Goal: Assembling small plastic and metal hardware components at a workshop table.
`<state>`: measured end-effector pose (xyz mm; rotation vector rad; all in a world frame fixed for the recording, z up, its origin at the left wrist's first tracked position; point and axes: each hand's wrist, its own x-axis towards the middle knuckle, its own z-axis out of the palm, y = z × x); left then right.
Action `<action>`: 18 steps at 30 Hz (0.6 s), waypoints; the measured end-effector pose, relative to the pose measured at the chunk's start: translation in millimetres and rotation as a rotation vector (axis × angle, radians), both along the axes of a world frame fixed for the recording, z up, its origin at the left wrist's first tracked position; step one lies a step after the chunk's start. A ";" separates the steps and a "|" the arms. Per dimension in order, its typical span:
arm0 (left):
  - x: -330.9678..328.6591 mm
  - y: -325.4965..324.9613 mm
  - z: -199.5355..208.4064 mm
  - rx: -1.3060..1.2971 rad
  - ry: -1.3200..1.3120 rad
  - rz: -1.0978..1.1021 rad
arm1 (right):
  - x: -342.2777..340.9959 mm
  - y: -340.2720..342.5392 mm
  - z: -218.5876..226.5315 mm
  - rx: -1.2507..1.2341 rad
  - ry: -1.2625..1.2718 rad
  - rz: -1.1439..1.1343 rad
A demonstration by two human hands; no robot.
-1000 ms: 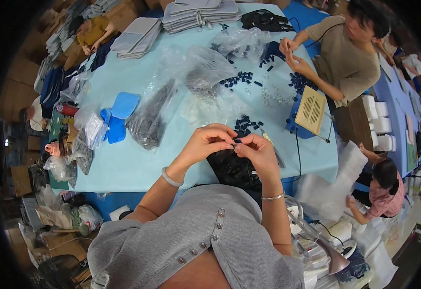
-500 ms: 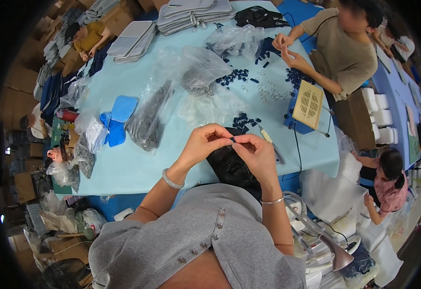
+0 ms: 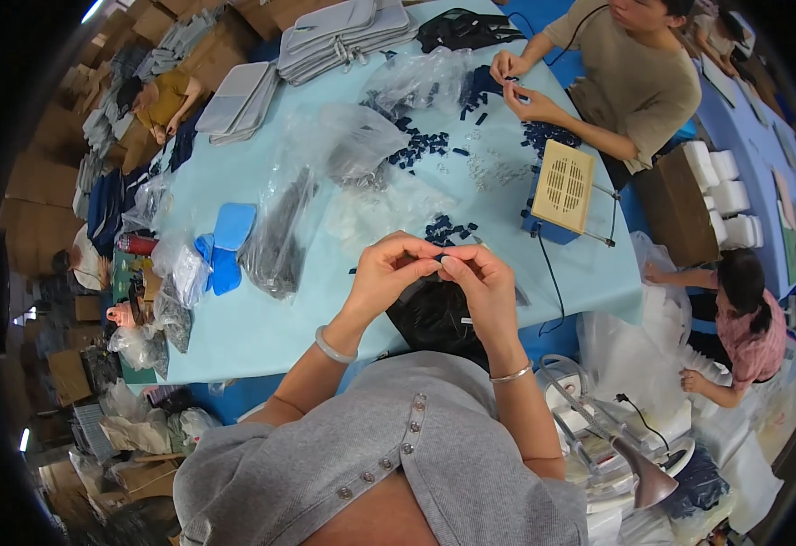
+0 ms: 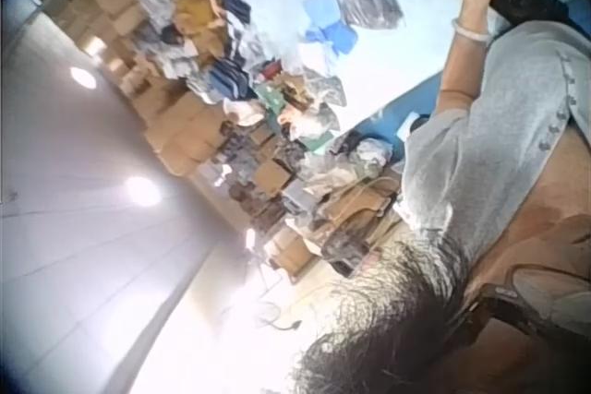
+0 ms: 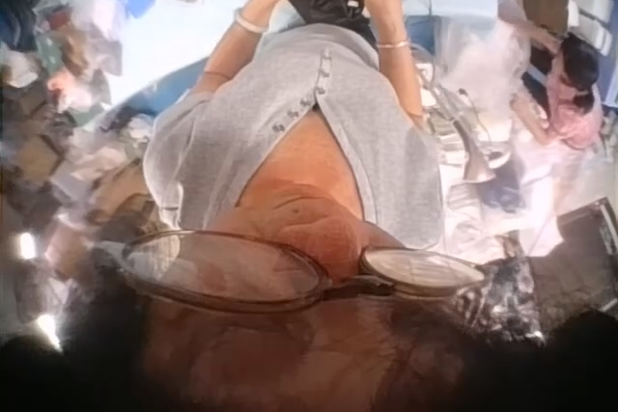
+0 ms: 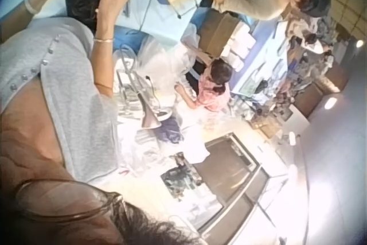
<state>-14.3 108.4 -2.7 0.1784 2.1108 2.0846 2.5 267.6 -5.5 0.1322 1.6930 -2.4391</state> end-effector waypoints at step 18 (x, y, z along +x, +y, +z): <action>-8.1 37.1 15.5 0.053 -0.107 -0.017 | -9.0 32.3 -2.7 0.017 0.224 -0.103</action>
